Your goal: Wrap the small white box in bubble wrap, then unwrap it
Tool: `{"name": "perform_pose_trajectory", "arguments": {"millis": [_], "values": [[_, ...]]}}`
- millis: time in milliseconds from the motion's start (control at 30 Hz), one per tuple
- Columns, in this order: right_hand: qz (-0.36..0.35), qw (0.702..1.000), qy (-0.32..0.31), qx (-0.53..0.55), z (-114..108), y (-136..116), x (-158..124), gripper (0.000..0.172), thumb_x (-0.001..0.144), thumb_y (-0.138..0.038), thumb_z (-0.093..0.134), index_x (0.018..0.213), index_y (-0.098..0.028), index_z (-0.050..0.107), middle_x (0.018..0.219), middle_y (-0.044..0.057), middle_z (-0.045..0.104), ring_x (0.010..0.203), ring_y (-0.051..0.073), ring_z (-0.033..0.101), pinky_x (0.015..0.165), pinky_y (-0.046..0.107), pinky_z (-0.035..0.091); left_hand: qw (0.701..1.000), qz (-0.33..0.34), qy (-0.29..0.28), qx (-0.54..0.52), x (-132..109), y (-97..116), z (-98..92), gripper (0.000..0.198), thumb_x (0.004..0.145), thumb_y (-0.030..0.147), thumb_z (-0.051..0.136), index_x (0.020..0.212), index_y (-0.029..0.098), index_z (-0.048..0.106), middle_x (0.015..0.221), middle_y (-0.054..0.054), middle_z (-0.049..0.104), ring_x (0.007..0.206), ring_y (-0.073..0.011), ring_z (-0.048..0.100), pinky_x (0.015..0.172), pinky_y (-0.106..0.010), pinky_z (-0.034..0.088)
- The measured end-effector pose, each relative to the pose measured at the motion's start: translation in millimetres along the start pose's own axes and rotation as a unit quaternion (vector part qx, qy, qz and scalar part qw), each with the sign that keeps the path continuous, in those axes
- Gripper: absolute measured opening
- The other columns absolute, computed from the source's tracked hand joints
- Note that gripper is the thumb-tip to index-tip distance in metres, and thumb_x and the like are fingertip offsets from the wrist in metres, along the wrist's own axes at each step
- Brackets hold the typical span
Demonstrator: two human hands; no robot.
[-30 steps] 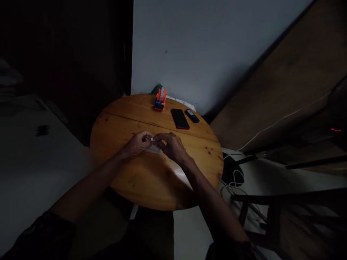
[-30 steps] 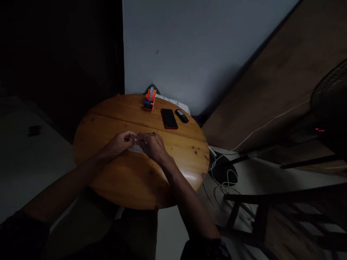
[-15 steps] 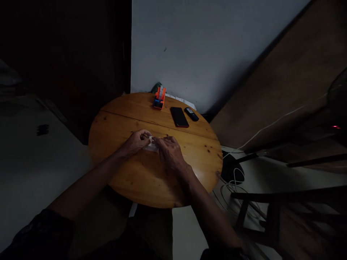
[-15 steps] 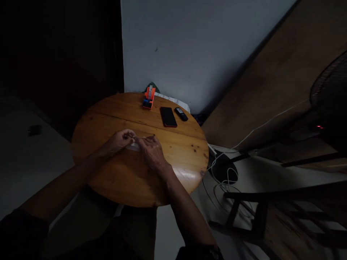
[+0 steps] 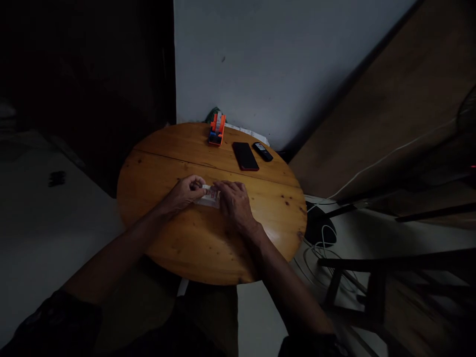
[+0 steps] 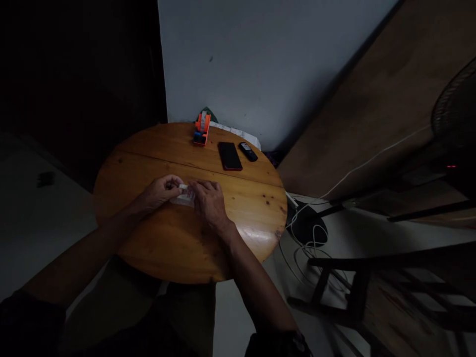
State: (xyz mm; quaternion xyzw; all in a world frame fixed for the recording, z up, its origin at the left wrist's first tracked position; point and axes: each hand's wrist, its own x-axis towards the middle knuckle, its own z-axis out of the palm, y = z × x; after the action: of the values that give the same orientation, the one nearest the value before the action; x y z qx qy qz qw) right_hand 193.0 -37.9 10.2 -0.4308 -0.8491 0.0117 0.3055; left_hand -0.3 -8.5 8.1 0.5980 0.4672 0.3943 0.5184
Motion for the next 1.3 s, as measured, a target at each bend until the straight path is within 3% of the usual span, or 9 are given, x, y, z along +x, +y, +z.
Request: {"name": "perform_pose_trajectory", "arguments": {"millis": [233, 433, 567, 633, 733, 833, 933, 1067, 1300], "values": [[-0.040, 0.998, 0.012, -0.048, 2.0, -10.7, -1.8, 0.045, 0.094, -0.009, 0.042, 0.135, -0.018, 0.058, 0.117, 0.012, 0.074, 0.120, 0.025, 0.061, 0.099, 0.044, 0.036, 1.000, 0.003, 0.013, 0.001, 0.2, 0.0, 1.0, 0.032, 0.065, 0.040, 0.070, 0.088, 0.018, 0.062, 0.069, 0.003, 0.054, 0.062, -0.0117, 0.048, 0.056, -0.023, 0.037], [-0.059, 0.996, -0.021, -0.062, 5.2, -15.5, -1.0, 0.044, 0.094, -0.009, 0.043, 0.133, -0.019, 0.059, 0.113, 0.012, 0.076, 0.118, 0.024, 0.062, 0.106, 0.046, 0.033, 0.999, -0.018, 0.028, 0.001, 3.0, -2.3, 0.3, 0.036, 0.063, 0.039, 0.071, 0.090, 0.017, 0.063, 0.067, 0.004, 0.054, 0.061, -0.0112, 0.049, 0.055, -0.022, 0.038], [0.011, 0.999, 0.030, 0.043, 4.3, -10.1, -1.8, 0.038, 0.091, -0.011, 0.046, 0.123, -0.022, 0.065, 0.108, 0.009, 0.076, 0.106, 0.023, 0.066, 0.104, 0.045, 0.039, 1.000, -0.015, 0.024, -0.006, 2.0, -1.1, 0.5, 0.036, 0.062, 0.039, 0.071, 0.089, 0.017, 0.063, 0.069, 0.003, 0.056, 0.060, -0.0104, 0.049, 0.053, -0.021, 0.036], [0.089, 0.981, 0.102, 0.137, 2.9, -4.4, -2.8, 0.032, 0.091, -0.015, 0.046, 0.115, -0.022, 0.066, 0.102, 0.007, 0.077, 0.101, 0.023, 0.068, 0.098, 0.042, 0.046, 0.999, -0.018, 0.021, -0.017, 0.6, 1.5, 0.5, 0.036, 0.060, 0.038, 0.072, 0.087, 0.016, 0.063, 0.068, 0.004, 0.055, 0.058, -0.0093, 0.048, 0.051, -0.020, 0.034], [0.178, 0.926, 0.189, 0.273, 1.5, 5.7, -3.0, 0.022, 0.092, -0.022, 0.049, 0.108, -0.022, 0.064, 0.095, 0.005, 0.076, 0.096, 0.021, 0.070, 0.091, 0.038, 0.050, 0.997, -0.040, 0.011, -0.065, -0.6, 5.4, -0.7, 0.038, 0.056, 0.035, 0.071, 0.088, 0.016, 0.063, 0.061, 0.006, 0.051, 0.051, -0.0072, 0.042, 0.047, -0.020, 0.029], [0.227, 0.882, 0.216, 0.352, 1.9, 14.9, -1.2, 0.018, 0.088, -0.027, 0.055, 0.103, -0.021, 0.062, 0.091, 0.005, 0.075, 0.090, 0.020, 0.070, 0.088, 0.036, 0.051, 0.992, -0.058, 0.013, -0.110, -0.1, 6.5, -4.2, 0.043, 0.055, 0.034, 0.069, 0.093, 0.016, 0.061, 0.053, 0.008, 0.049, 0.044, -0.0068, 0.037, 0.042, -0.020, 0.025], [0.262, 0.859, 0.214, 0.383, 3.5, 20.9, 0.6, 0.019, 0.085, -0.031, 0.060, 0.100, -0.020, 0.061, 0.091, 0.006, 0.075, 0.089, 0.020, 0.070, 0.085, 0.035, 0.052, 0.989, -0.073, 0.035, -0.121, 0.9, 5.3, -8.7, 0.044, 0.056, 0.032, 0.068, 0.097, 0.018, 0.059, 0.048, 0.009, 0.049, 0.038, -0.0068, 0.033, 0.039, -0.020, 0.020], [0.262, 0.880, 0.187, 0.350, 4.6, 20.7, 0.6, 0.021, 0.082, -0.031, 0.061, 0.099, -0.021, 0.064, 0.099, 0.006, 0.075, 0.095, 0.021, 0.069, 0.088, 0.037, 0.051, 0.988, -0.077, 0.071, -0.115, 1.8, 3.3, -12.3, 0.040, 0.056, 0.031, 0.067, 0.094, 0.018, 0.060, 0.047, 0.010, 0.047, 0.036, -0.0062, 0.031, 0.037, -0.020, 0.018], [0.250, 0.914, 0.094, 0.305, 1.6, 4.7, -0.4, 0.028, 0.080, -0.034, 0.061, 0.104, -0.020, 0.068, 0.115, 0.008, 0.072, 0.107, 0.026, 0.064, 0.087, 0.039, 0.053, 0.992, -0.043, 0.060, -0.103, -0.9, 4.0, -8.3, 0.039, 0.060, 0.032, 0.070, 0.095, 0.016, 0.064, 0.053, 0.010, 0.045, 0.039, -0.0050, 0.029, 0.038, -0.020, 0.019]]}}
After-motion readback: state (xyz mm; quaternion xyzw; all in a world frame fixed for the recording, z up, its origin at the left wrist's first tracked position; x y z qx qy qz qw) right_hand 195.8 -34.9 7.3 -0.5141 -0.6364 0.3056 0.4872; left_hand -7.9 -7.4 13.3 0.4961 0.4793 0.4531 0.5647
